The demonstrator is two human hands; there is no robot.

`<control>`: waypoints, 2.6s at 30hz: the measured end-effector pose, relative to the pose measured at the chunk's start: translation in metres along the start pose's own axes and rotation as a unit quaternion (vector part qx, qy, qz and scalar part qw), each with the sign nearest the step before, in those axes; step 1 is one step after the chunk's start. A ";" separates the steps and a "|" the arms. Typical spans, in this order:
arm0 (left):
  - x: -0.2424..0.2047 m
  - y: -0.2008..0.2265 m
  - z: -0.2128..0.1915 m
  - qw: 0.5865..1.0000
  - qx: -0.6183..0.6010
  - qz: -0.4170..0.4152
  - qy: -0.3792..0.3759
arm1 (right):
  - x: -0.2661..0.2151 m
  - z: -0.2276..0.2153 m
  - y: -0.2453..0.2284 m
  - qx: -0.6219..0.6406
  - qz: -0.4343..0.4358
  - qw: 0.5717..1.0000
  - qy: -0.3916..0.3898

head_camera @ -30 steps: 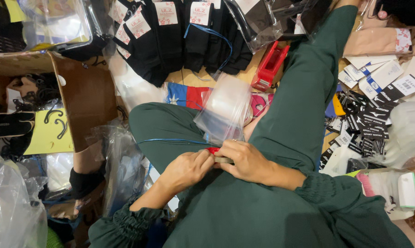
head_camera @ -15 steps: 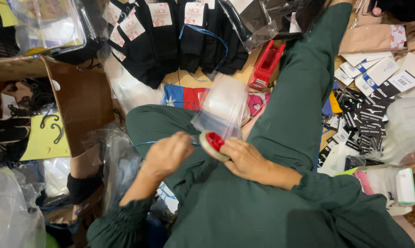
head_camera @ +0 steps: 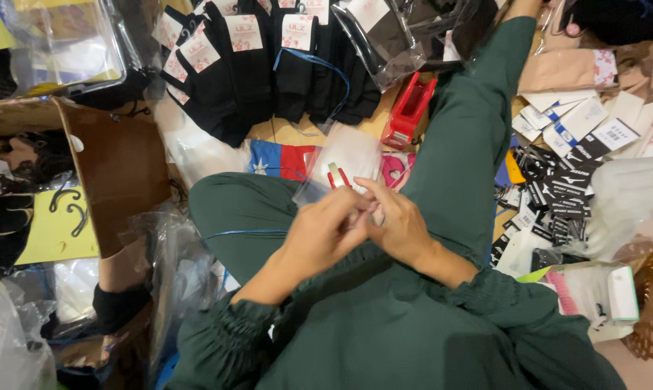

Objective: The person places black socks into plastic sleeves, uses a handheld tape dispenser to seal the bags, and puts the finished packages into a large clear bag.

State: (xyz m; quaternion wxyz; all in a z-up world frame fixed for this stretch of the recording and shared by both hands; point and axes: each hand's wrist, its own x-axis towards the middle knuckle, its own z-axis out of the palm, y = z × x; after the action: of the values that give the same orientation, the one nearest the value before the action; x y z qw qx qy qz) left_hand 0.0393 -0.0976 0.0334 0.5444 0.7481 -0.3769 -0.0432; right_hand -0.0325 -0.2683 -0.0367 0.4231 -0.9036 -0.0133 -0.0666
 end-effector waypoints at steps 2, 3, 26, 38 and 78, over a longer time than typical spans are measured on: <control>0.004 -0.015 0.023 1.000 0.007 0.009 -0.016 | 0.004 -0.001 0.020 0.024 0.003 1.000 0.003; 0.006 -0.022 0.035 0.999 0.014 0.016 -0.034 | 0.006 -0.002 0.030 0.049 0.007 0.999 0.007; -0.069 -0.211 0.014 0.944 0.166 -0.281 -0.051 | 0.118 -0.050 0.241 0.024 0.083 0.973 0.213; -0.070 -0.222 0.020 0.916 0.194 -0.336 -0.102 | 0.143 -0.024 0.243 -0.038 0.086 0.980 0.176; -0.069 -0.218 0.020 0.921 0.229 -0.292 -0.114 | 0.057 0.042 0.210 -0.229 0.092 0.954 0.170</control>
State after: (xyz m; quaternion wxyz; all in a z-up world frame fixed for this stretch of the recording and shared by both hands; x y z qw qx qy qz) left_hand 0.0933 -0.0442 -0.1832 0.2747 0.9194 -0.2004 -0.1977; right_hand 0.0456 -0.3721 -0.2160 0.2050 -0.9489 0.1573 -0.1812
